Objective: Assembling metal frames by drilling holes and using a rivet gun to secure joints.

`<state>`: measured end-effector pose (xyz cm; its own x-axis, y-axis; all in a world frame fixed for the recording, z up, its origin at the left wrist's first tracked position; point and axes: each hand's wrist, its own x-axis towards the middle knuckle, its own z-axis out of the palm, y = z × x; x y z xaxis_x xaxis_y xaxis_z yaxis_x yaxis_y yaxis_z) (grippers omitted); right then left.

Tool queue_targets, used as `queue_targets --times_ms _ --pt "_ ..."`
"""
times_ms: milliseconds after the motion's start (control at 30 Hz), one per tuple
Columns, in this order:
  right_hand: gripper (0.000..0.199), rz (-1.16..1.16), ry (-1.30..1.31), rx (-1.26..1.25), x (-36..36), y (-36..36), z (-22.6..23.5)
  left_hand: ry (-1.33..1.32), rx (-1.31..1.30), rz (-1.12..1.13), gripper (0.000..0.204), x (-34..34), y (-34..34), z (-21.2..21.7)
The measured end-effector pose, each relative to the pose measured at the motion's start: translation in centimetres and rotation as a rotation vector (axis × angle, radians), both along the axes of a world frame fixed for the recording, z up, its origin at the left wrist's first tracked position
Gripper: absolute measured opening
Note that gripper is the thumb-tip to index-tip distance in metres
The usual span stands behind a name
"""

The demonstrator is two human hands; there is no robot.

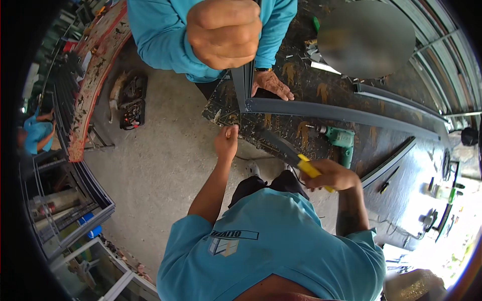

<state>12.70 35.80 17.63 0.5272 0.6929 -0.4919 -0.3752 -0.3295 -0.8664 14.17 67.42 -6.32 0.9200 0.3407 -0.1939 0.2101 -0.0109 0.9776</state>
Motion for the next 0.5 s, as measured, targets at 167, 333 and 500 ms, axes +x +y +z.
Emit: queue_targets --times_ms 167,333,500 --pt "0.019 -0.052 -0.206 -0.29 5.1 -5.9 -1.7 0.034 0.959 -0.189 0.041 6.5 -2.0 1.3" --pt "0.024 -0.151 -0.738 -0.737 14.3 -7.8 -10.9 0.031 1.035 -0.386 0.04 8.0 -0.1 1.8" --pt "0.03 -0.283 -1.085 -0.712 19.0 -11.1 -18.3 0.021 1.293 -0.56 0.042 8.9 0.9 1.9"
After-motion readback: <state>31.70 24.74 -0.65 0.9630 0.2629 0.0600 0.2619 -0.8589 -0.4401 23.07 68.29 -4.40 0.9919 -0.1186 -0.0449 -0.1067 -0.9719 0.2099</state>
